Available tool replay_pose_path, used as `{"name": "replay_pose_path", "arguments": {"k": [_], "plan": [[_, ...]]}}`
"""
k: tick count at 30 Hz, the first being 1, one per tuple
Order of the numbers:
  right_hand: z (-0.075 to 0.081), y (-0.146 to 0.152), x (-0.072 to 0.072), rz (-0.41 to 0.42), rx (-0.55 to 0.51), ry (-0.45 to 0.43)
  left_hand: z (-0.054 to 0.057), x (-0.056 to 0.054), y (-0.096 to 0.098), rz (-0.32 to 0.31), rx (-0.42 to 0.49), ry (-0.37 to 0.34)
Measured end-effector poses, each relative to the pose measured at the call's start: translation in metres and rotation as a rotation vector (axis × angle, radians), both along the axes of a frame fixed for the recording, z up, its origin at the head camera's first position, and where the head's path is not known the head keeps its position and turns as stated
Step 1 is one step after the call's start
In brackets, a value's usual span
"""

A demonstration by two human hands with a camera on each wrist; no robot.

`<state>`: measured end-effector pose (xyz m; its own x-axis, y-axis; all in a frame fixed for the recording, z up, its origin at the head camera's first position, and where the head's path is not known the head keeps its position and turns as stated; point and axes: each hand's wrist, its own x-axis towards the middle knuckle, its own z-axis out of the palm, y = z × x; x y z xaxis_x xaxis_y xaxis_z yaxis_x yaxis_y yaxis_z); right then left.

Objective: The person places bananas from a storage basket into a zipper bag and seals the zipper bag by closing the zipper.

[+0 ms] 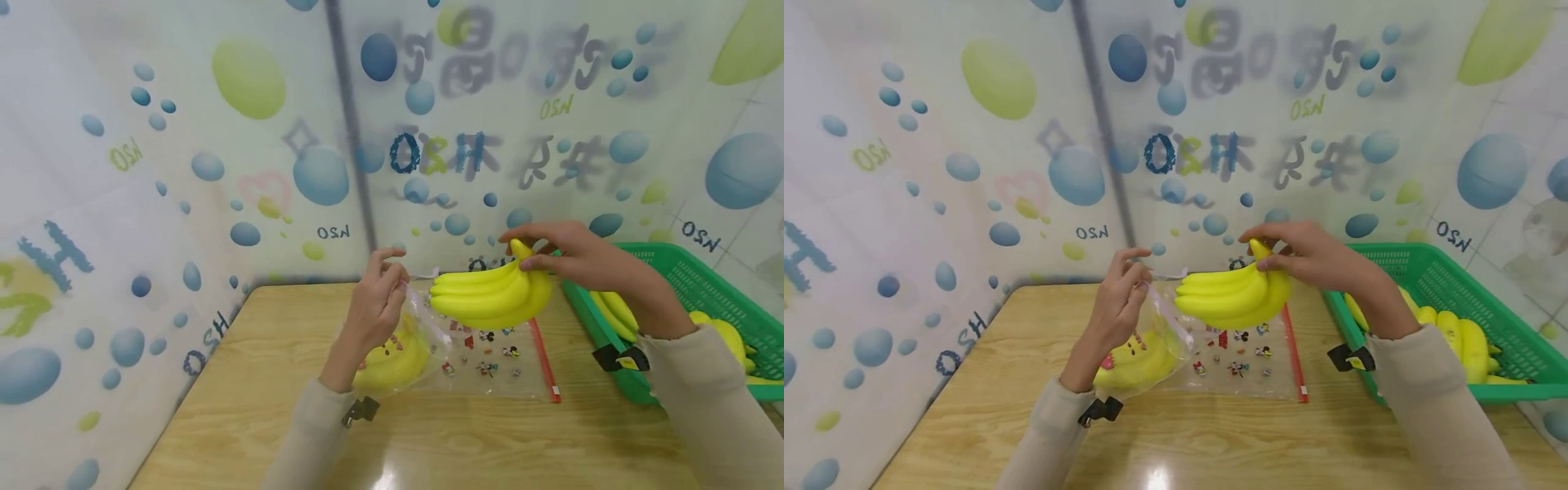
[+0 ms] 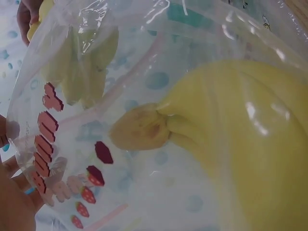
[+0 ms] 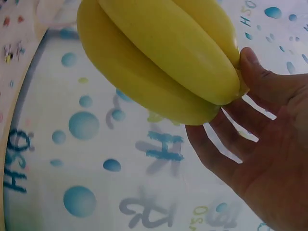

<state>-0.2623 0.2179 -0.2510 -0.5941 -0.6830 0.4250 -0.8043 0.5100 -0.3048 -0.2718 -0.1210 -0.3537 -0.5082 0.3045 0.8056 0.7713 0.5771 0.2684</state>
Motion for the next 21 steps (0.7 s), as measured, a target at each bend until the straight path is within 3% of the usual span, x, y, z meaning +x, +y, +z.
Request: {"name": "replay_pose_path", "arguments": {"k": [8,21], "plan": [[-0.025,-0.027,0.011,-0.106,-0.099,0.023,-0.001,0.000,0.003,-0.019,-0.009,-0.007],[-0.040,-0.076,0.041,-0.421,-0.138,0.037,-0.001,0.001,0.004,-0.073,-0.028,0.000]]}}
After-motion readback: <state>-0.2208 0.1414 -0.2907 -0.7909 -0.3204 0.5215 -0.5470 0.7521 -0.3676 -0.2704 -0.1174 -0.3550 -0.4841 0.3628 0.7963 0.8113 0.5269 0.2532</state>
